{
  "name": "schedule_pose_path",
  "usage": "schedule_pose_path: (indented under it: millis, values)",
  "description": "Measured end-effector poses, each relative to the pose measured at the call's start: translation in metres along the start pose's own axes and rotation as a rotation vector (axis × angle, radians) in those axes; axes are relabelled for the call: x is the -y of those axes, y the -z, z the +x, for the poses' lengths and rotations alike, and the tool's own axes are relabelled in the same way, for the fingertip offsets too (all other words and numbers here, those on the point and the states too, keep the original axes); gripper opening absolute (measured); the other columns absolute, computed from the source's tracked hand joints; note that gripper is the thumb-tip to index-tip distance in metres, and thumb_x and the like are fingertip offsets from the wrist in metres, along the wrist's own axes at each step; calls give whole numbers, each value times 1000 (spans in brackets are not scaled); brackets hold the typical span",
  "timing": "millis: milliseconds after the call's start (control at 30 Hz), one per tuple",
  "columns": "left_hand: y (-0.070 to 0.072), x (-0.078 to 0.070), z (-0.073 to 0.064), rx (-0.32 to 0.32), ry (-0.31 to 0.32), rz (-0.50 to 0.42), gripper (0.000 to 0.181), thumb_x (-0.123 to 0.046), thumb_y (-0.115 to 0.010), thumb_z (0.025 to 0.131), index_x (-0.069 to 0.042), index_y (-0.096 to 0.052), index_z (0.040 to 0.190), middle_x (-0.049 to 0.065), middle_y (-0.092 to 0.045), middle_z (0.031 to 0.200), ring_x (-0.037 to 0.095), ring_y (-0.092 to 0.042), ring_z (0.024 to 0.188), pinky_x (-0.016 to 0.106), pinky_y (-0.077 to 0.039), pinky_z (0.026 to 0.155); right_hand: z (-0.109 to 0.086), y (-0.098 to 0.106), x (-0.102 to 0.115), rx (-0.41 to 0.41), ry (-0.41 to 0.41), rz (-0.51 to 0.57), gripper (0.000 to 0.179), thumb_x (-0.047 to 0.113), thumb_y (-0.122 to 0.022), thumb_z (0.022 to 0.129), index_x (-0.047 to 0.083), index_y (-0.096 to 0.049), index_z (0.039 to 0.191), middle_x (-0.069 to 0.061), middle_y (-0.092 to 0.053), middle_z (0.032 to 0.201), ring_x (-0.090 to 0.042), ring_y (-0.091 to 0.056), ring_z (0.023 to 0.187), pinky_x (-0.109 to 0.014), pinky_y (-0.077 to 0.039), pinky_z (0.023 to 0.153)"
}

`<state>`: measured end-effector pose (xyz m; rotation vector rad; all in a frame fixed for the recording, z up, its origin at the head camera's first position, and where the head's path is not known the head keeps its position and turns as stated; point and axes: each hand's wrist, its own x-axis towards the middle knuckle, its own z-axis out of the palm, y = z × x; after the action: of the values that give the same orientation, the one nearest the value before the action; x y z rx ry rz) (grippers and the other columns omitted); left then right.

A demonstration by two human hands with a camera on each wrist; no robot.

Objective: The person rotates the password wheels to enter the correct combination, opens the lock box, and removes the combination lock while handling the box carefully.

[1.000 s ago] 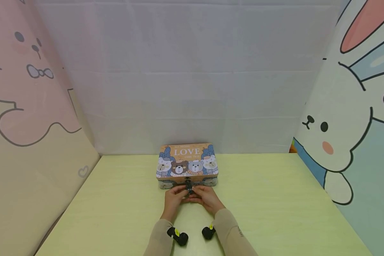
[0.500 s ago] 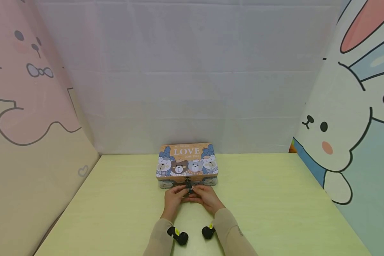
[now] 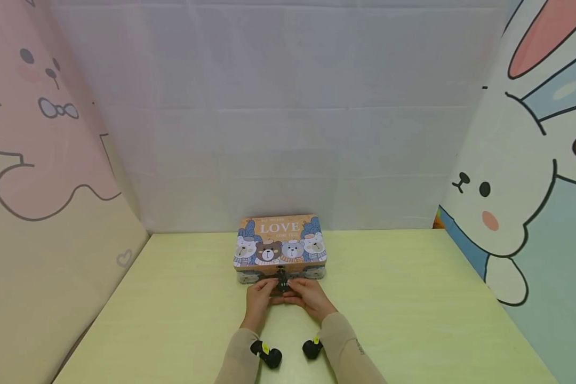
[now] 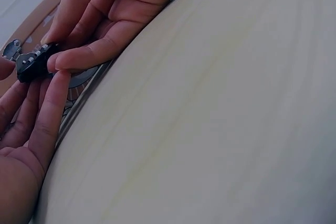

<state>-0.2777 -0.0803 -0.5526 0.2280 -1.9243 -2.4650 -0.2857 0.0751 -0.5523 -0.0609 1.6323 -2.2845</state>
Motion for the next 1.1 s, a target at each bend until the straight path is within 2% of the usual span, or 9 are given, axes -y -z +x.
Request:
schedule_pose_path:
  millis: [200,500,767,1100]
  values:
    - [1,0,0,27,-2,-23,23,5,-58,92,23,-63,107,13,-70,91,19,-69,73,39,-64,65,0,0,-1,3,2,-2,22,3,-48,104,-14,-59,113,-11,-64,96,-15,-67,80,-30,-61,79]
    - [-1,2,-3,-17,-18,-9,25,7,-62,87,20,-64,109,13,-71,93,14,-67,69,32,-63,61,-1,0,-1,-4,-7,5,23,2,-47,104,-16,-57,115,-11,-63,94,-15,-67,79,-30,-61,79]
    - [-1,2,-3,-6,-20,-6,28,6,-70,86,19,-64,110,15,-73,88,15,-69,68,34,-63,61,-2,0,-1,3,1,12,25,1,-47,104,-18,-55,117,-11,-63,92,-15,-67,78,-30,-62,79]
    - [-3,3,-2,-18,-45,-5,22,10,-68,84,19,-64,104,12,-72,81,15,-68,65,31,-63,59,-1,0,0,-7,-10,6,25,2,-48,104,-17,-56,118,-10,-63,93,-15,-68,79,-30,-61,79]
